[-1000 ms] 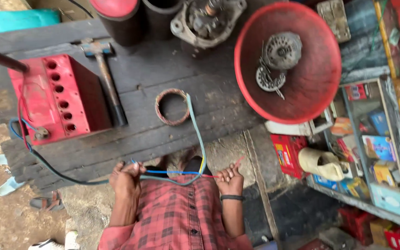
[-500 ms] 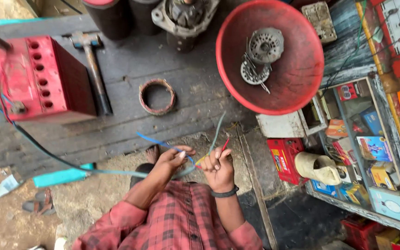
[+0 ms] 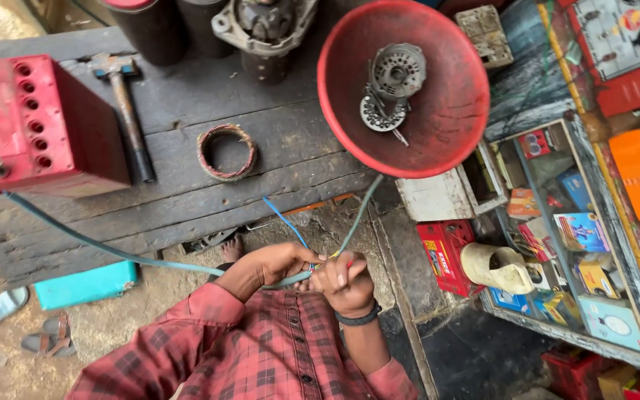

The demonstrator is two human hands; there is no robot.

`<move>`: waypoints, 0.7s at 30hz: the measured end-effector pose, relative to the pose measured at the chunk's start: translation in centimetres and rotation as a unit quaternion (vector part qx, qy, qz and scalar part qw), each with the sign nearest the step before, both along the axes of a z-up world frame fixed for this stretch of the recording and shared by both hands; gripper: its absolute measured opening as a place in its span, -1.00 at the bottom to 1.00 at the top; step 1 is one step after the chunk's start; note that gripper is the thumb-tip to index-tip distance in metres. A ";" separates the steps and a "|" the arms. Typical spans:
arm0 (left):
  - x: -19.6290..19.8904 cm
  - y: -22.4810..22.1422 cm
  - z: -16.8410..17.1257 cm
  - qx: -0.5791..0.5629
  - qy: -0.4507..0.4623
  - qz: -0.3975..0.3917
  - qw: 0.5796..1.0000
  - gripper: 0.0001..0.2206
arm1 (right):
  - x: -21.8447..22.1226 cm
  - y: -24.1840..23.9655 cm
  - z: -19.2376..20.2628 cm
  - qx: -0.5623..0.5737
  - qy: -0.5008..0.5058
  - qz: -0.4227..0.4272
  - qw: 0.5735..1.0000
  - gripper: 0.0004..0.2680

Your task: Connecting wires and testing internal components of an alternator on a workbench.

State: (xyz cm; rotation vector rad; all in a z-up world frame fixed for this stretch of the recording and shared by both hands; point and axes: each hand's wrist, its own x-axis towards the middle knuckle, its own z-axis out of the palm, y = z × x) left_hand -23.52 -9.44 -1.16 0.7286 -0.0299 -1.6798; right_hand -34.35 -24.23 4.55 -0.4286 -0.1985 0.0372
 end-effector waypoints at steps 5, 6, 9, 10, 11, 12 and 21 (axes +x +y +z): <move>0.4 -2.0 1.1 0.073 0.019 0.043 0.996 -0.71 | -0.7 0.9 3.6 -0.264 -0.090 -0.040 0.959 -0.72; 0.3 -2.3 1.8 0.110 -0.003 0.047 0.993 -0.70 | -0.8 1.3 4.7 -0.385 -0.107 -0.019 0.916 -0.74; 0.2 -2.9 3.8 0.131 -0.042 0.077 0.987 -0.69 | -0.4 2.8 8.4 -0.562 -0.164 -0.021 0.810 -0.78; 0.2 -3.0 4.6 0.117 -0.058 0.106 0.986 -0.69 | -0.2 3.4 9.7 -0.619 -0.205 -0.041 0.757 -0.80; 0.4 -3.0 5.5 0.118 -0.058 0.104 0.986 -0.69 | -0.3 3.8 9.9 -0.619 -0.204 -0.043 0.757 -0.80; 0.7 -3.0 6.3 0.055 -0.010 0.121 0.991 -0.72 | -0.4 4.1 10.0 -0.612 -0.183 -0.067 0.766 -0.80; -0.8 -5.0 9.6 0.010 -0.159 0.169 0.973 -0.67 | -0.2 5.0 16.8 -0.658 -0.086 -0.180 0.726 -0.83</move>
